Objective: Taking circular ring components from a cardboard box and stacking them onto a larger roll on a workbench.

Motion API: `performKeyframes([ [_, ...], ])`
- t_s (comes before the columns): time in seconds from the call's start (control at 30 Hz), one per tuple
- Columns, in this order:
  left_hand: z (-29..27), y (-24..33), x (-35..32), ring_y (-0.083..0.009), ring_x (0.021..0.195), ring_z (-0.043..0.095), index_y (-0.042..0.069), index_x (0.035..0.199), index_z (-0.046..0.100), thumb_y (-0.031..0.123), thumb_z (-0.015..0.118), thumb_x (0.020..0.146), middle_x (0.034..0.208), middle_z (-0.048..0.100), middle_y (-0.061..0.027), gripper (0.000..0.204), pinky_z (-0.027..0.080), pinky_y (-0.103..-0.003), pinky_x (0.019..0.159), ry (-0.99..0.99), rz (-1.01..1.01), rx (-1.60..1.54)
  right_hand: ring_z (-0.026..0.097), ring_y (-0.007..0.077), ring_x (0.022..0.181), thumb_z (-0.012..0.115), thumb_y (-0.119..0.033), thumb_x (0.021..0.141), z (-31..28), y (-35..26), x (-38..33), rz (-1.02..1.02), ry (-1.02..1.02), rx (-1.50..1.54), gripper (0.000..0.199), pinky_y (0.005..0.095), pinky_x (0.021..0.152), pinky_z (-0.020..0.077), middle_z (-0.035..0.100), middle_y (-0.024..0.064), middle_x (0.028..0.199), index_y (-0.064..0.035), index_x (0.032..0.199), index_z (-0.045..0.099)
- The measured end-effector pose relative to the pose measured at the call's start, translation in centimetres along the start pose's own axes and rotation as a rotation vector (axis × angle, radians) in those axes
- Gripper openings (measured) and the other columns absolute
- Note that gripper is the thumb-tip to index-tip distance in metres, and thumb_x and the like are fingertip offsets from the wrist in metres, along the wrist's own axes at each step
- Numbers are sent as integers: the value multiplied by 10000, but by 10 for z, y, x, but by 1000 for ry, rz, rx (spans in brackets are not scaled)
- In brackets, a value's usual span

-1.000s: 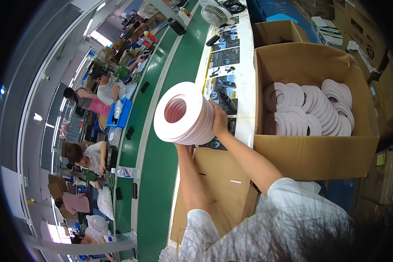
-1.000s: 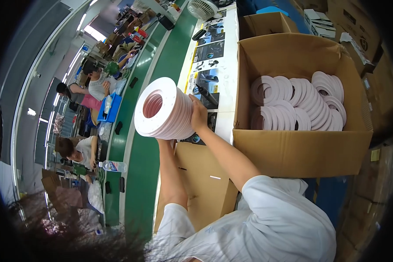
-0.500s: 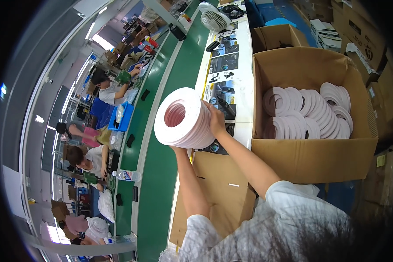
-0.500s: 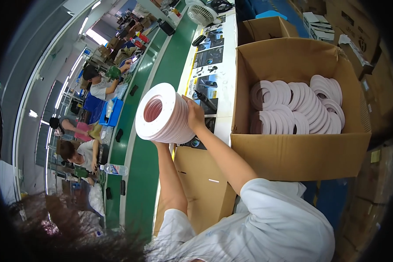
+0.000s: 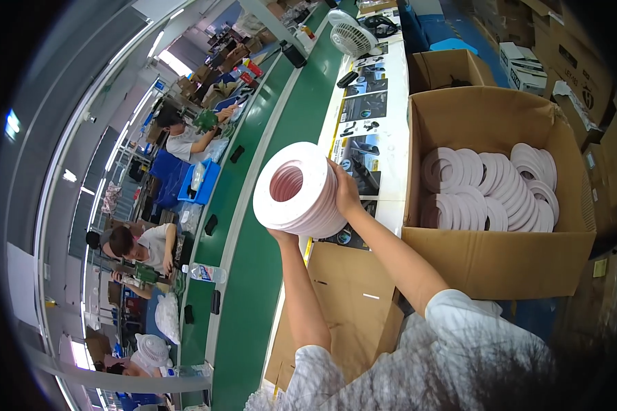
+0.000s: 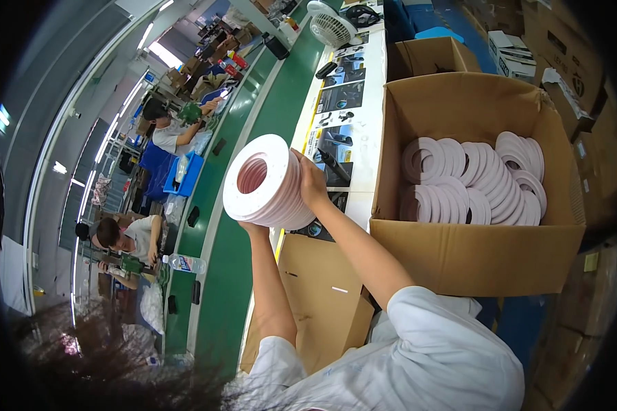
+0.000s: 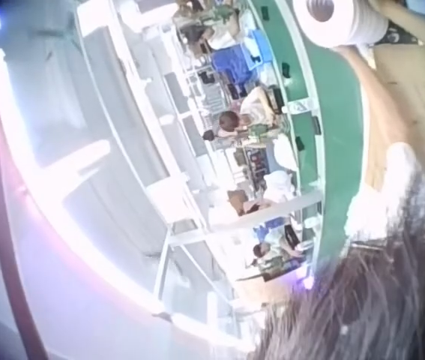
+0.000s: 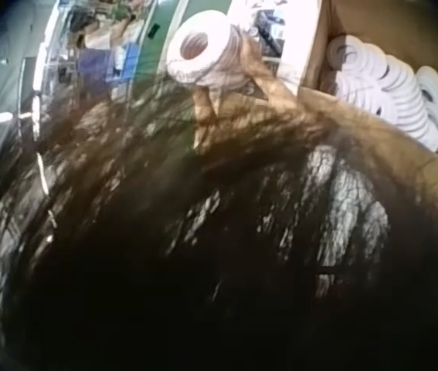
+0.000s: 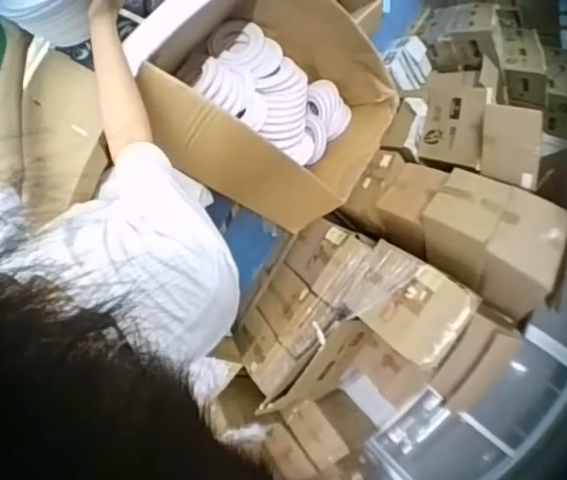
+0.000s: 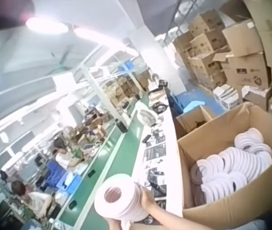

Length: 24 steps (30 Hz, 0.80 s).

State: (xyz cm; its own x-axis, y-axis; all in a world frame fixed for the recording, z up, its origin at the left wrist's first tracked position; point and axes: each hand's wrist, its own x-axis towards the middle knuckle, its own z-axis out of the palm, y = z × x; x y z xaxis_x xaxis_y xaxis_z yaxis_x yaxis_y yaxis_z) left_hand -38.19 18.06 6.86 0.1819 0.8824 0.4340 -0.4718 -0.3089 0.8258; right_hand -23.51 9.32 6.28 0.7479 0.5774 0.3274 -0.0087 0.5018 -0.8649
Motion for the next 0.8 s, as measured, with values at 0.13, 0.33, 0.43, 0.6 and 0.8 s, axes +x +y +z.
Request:
performKeyframes([
  [0.13,-4,0,2,-245,1143,537,-18,1288,451,343,343,971,1283,520,-144,493,467,-358,934,-1,-2,91,552,305,1137,235,-350,985,3,-4,1,-25,24,10,536,338,989,384,603,194,1179,4,1194,580],
  [0.33,-24,7,11,-270,1127,547,-15,1285,462,344,317,975,1261,542,-153,496,452,-390,964,18,-46,-5,464,252,1231,206,-346,989,3,-8,6,-54,-24,-22,561,312,1049,305,531,193,1284,42,1296,473],
  [0.43,-1,17,6,-305,1165,519,-12,1304,443,433,260,946,1307,506,-170,600,425,-420,991,-114,-104,-230,444,282,1252,210,-340,986,-1,-12,22,-90,-45,12,553,319,1055,305,508,200,1307,40,1297,464],
  [0.6,1,16,9,-318,1224,465,-2,1327,419,464,219,961,1344,468,-164,625,382,-428,1016,-1,-179,-218,537,343,1136,215,-312,980,2,-17,20,-65,-78,-47,533,345,979,386,581,224,1192,47,1214,532],
  [0.8,-12,19,12,-307,1221,469,1,1324,424,457,221,966,1343,470,-161,615,383,-419,1017,-19,-117,-143,555,340,1098,216,-306,978,11,-29,15,-86,-80,-32,533,347,961,395,602,223,1138,60,1194,537],
])
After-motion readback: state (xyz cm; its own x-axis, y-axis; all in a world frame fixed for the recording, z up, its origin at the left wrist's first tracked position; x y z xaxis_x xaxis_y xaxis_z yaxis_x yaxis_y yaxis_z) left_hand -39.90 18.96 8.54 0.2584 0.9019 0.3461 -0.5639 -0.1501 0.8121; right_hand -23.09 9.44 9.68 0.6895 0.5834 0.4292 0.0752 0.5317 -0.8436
